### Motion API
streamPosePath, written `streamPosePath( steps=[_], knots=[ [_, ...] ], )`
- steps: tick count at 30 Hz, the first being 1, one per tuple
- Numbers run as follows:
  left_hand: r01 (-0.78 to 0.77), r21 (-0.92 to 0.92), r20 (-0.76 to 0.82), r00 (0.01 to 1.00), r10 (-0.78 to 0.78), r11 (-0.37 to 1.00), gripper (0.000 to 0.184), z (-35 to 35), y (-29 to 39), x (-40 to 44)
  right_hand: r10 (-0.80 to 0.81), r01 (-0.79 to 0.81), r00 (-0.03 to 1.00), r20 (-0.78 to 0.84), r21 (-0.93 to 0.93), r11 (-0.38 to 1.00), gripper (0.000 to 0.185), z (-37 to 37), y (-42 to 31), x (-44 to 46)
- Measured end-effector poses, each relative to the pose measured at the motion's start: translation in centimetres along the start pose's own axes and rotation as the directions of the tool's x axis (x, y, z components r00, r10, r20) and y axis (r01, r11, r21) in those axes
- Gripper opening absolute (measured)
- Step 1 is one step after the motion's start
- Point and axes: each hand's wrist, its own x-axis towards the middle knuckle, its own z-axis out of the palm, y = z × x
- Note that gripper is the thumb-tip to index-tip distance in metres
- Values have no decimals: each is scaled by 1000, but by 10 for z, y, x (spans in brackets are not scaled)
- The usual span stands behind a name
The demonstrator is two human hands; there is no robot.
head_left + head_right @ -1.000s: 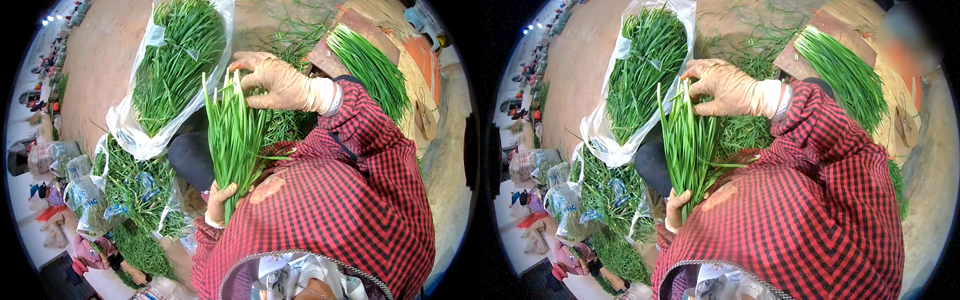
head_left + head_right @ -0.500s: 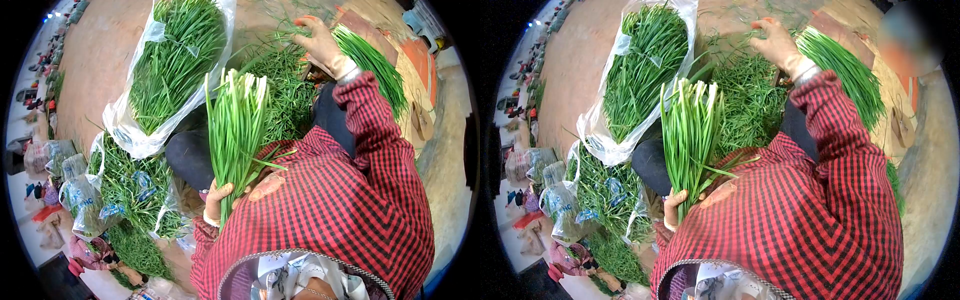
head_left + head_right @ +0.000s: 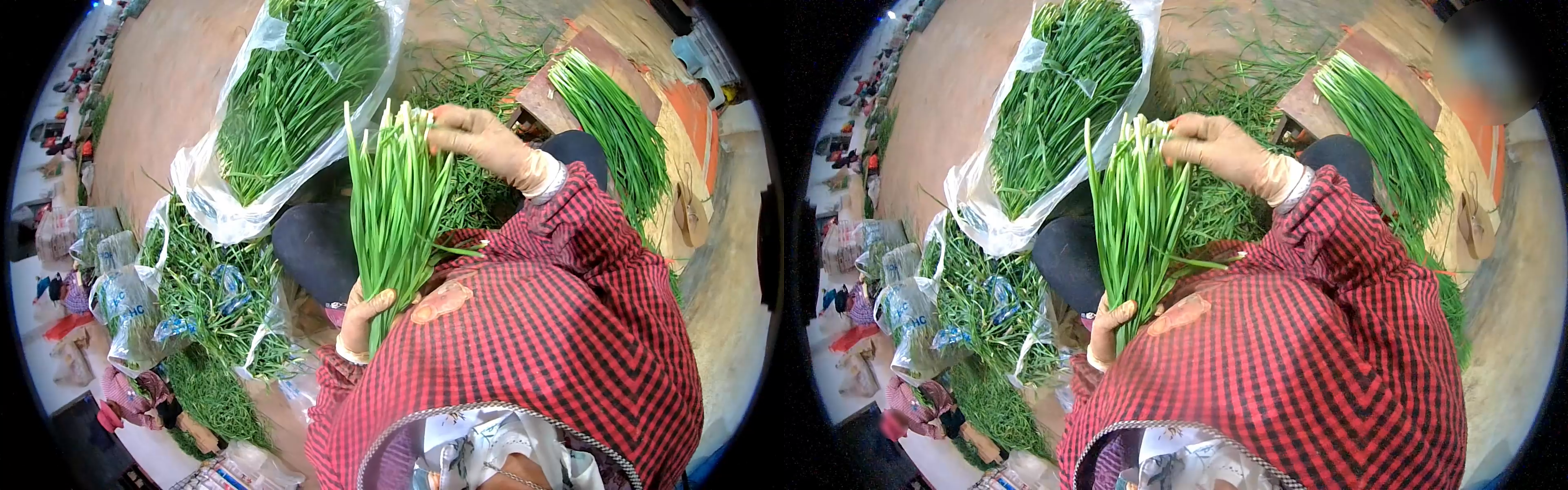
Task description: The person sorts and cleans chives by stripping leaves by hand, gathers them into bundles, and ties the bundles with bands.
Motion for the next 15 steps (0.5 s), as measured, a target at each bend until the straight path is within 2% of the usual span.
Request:
streamPosePath(
  steps=[1,2,4,6,7,8,9,10,11,12,14,15],
  knots=[
    [-3,-4,-1,1000,3,1000,44,1,1,0,-32,39,994,-105,66,997,24,-1,-4,0],
    [-9,-7,-5,1000,9,1000,45,2,2,0,-57,50,969,-242,-36,998,25,-7,-9,2],
    [-15,-11,-7,1000,15,1000,45,-1,1,1,-95,156,951,-296,191,969,25,-43,-15,6],
    [12,-46,14,1000,-11,999,46,-11,-2,1,-160,265,889,-429,196,944,24,-88,1,12],
    [5,-52,12,1000,-5,999,46,-10,1,-1,-14,29,832,-554,19,999,28,-100,0,11],
    [16,-4,-27,1000,-16,1000,46,-8,5,-2,-18,31,837,-547,14,999,28,-96,0,13],
    [29,43,-64,998,-26,999,45,-6,7,-2,-291,21,776,-559,-439,898,34,-87,-1,13],
    [27,40,-63,998,-24,999,45,-5,6,0,-539,-36,715,-446,-793,608,40,-76,-2,10],
    [26,92,-115,993,-15,995,44,-2,4,1,-526,93,788,-319,-783,615,47,-59,-14,7],
    [30,146,-168,986,-5,989,43,0,2,3,-525,91,787,-322,-782,616,47,-38,-24,6],
    [-15,107,-136,990,30,994,43,1,-5,6,-592,356,805,39,-830,429,49,-5,-38,8],
    [-19,71,-115,993,27,997,43,2,-6,6,-574,361,815,78,-844,398,50,-2,-33,12]
  ],
)
